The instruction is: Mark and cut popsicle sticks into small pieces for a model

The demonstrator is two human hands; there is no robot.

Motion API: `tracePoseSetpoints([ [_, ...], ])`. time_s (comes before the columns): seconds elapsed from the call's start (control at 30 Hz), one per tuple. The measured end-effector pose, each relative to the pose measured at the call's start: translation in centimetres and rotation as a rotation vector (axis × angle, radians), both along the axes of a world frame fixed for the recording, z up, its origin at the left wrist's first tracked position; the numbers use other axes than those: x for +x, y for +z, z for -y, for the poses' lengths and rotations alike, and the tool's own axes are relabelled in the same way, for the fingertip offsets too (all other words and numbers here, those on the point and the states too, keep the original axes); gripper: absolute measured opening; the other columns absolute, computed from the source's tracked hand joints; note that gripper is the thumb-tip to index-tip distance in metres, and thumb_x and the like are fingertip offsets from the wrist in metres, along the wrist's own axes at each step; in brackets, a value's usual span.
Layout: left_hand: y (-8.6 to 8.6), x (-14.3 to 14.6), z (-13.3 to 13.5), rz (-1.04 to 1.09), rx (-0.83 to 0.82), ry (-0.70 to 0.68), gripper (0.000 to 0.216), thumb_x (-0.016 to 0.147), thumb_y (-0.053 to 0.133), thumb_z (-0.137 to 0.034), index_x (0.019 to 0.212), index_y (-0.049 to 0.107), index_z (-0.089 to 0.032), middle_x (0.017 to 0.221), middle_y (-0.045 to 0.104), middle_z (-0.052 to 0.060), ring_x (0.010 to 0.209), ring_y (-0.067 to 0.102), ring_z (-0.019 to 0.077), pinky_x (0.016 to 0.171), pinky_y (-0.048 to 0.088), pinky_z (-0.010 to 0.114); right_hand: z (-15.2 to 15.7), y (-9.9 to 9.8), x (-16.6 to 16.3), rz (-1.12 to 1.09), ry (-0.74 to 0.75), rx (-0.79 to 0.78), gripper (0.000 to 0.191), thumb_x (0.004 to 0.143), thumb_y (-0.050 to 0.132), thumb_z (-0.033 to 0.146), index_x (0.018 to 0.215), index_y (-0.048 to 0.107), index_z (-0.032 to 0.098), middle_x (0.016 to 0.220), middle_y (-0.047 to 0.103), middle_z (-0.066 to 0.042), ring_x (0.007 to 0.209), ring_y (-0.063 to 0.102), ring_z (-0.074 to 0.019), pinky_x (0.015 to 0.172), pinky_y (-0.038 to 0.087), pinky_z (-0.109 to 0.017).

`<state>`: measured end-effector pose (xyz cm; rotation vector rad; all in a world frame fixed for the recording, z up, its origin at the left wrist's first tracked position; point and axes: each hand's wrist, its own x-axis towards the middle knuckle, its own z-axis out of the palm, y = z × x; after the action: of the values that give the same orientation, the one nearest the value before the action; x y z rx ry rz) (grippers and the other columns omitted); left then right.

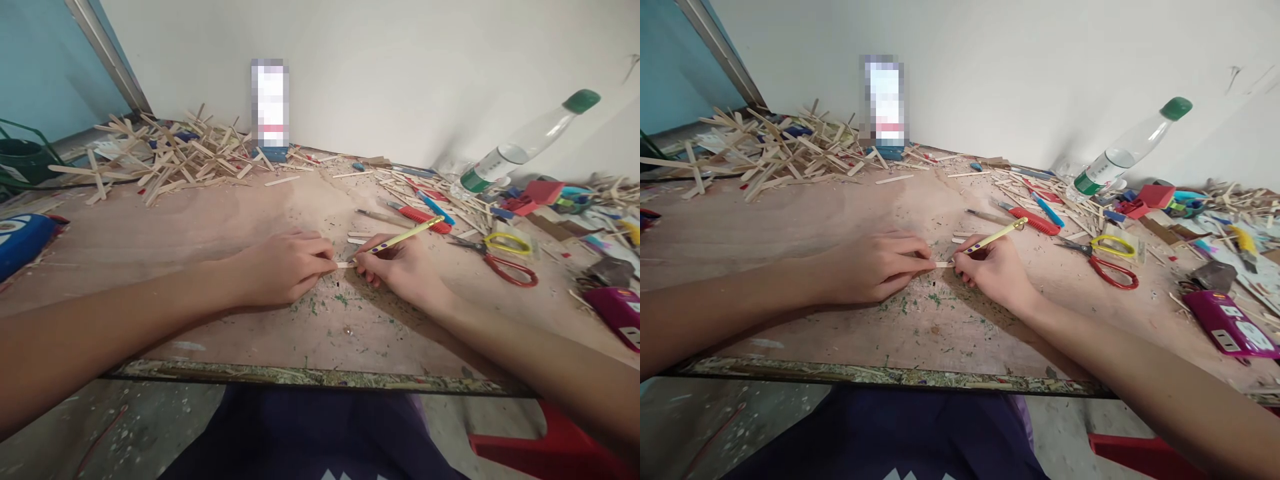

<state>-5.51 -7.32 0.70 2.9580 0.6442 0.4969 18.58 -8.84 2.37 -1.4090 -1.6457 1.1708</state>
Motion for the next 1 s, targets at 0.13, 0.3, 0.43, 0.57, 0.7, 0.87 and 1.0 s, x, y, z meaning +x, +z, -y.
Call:
tracePoseSetpoints([
  [0.13,-0.04,0.00,-0.01,-0.006,-0.001,0.000,0.031,0.103,0.045,-0.016,0.117,0.072,-0.019,0.115,0.070,0.008,0.104,0.064,0.0242,0.097,0.047,0.039,-0.02,-0.08,0.00,0.003,0.001,-0.006,0.013,0.078,0.069,0.014,0.067,0.067,0.022,0.061,0.066,0.000,0.048,0.056,-0.0116,0.045,0.049,-0.024],
  [0.3,-0.05,0.02,-0.03,0.001,0.004,0.000,0.030,0.103,0.047,-0.015,0.118,0.072,-0.019,0.114,0.070,0.009,0.103,0.064,0.0245,0.097,0.047,0.039,0.04,-0.04,0.01,0.010,-0.022,-0.001,0.014,0.077,0.069,0.014,0.066,0.065,0.022,0.059,0.065,0.000,0.046,0.056,-0.0120,0.043,0.048,-0.025],
  [0.43,-0.03,0.01,0.03,0.012,0.008,-0.007,0.031,0.103,0.046,-0.015,0.118,0.073,-0.018,0.115,0.070,0.009,0.104,0.064,0.0248,0.098,0.048,0.039,0.15,0.10,-0.07,0.017,-0.020,-0.012,0.015,0.078,0.069,0.013,0.066,0.066,0.022,0.060,0.066,-0.001,0.048,0.056,-0.0122,0.043,0.048,-0.025],
  [0.57,-0.03,0.02,0.07,0.017,0.004,-0.007,0.032,0.103,0.045,-0.014,0.118,0.073,-0.018,0.116,0.070,0.010,0.104,0.065,0.0253,0.097,0.049,0.041,0.13,0.08,-0.09,0.002,-0.058,-0.018,0.015,0.076,0.070,0.012,0.066,0.065,0.022,0.058,0.064,0.000,0.047,0.055,-0.0117,0.042,0.047,-0.024],
  [0.7,-0.10,0.02,0.03,0.018,0.005,-0.004,0.031,0.103,0.046,-0.016,0.120,0.073,-0.018,0.116,0.070,0.010,0.104,0.065,0.0257,0.098,0.050,0.042,0.04,0.01,-0.09,-0.021,-0.039,-0.028,0.014,0.075,0.069,0.010,0.067,0.065,0.020,0.058,0.064,0.001,0.048,0.056,-0.0116,0.043,0.048,-0.023],
  [0.87,-0.13,0.01,0.03,0.007,-0.008,-0.006,0.032,0.105,0.044,-0.016,0.121,0.071,-0.017,0.117,0.070,0.010,0.106,0.064,0.0252,0.100,0.049,0.041,0.05,0.08,-0.22,-0.035,-0.050,-0.036,0.018,0.075,0.067,0.008,0.064,0.064,0.021,0.056,0.063,0.001,0.047,0.055,-0.0115,0.042,0.048,-0.023],
  [1.0,-0.07,0.04,0.09,0.020,-0.015,-0.008,0.031,0.104,0.046,-0.015,0.120,0.071,-0.016,0.117,0.070,0.010,0.106,0.064,0.0256,0.098,0.049,0.041,0.08,0.11,-0.17,-0.033,-0.055,-0.031,0.018,0.075,0.068,0.008,0.064,0.063,0.021,0.056,0.063,0.001,0.046,0.056,-0.0113,0.041,0.048,-0.022],
])
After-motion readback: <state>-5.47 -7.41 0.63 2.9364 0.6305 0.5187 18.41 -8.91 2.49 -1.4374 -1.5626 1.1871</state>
